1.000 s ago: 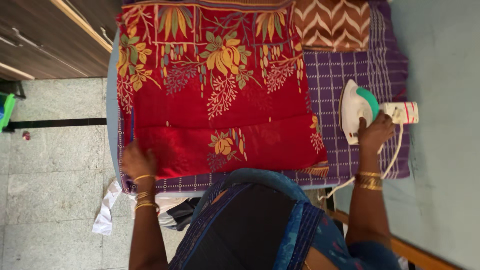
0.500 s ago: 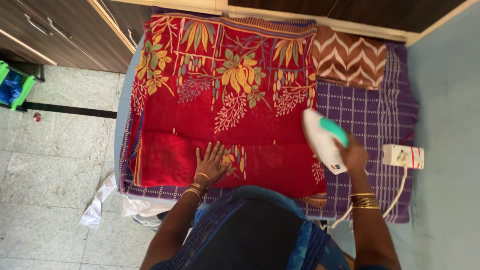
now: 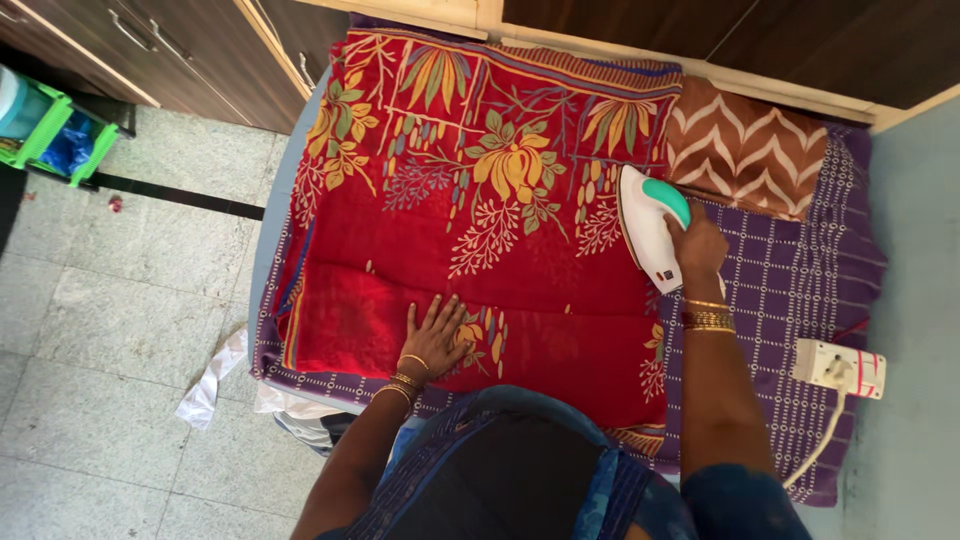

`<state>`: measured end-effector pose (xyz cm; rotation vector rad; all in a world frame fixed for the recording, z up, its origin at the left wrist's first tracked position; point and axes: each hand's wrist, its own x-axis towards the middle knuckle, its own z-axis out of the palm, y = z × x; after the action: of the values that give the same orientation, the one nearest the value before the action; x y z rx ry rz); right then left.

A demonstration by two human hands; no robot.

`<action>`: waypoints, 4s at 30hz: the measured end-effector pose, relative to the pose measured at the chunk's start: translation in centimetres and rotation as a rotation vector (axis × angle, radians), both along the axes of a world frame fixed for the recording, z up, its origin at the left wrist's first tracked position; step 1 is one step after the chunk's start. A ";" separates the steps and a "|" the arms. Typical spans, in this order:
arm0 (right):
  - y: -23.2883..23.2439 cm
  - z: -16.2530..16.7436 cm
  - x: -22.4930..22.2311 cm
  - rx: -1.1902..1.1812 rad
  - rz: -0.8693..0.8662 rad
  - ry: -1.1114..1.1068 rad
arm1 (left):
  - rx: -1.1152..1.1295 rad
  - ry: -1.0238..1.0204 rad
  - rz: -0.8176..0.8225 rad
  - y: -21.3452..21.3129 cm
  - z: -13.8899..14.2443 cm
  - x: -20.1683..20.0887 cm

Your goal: The person spreads out a red floral cloth on an ironing board and presses it with an iron, folding the cloth several times and ironing the smaller sections until it is neatly folded.

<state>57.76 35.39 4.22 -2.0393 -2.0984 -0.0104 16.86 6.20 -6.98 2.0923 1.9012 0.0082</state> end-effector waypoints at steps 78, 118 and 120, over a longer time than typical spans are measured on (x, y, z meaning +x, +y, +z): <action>-9.8 0.2 -27.5 -0.186 0.861 -0.115 | 0.274 -0.200 -0.012 -4.7 -3.4 -8.2; 8.3 0.1 -29.2 -0.107 0.412 -0.017 | 0.258 -0.213 0.004 -5.0 -2.9 -8.3; 8.7 0.4 -26.7 -0.032 0.404 -0.022 | 0.259 -0.213 0.004 -4.9 -2.9 -8.4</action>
<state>31.02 44.09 4.63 -1.5999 -2.4973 0.0655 8.48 1.25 -9.84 2.1476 1.8572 0.4823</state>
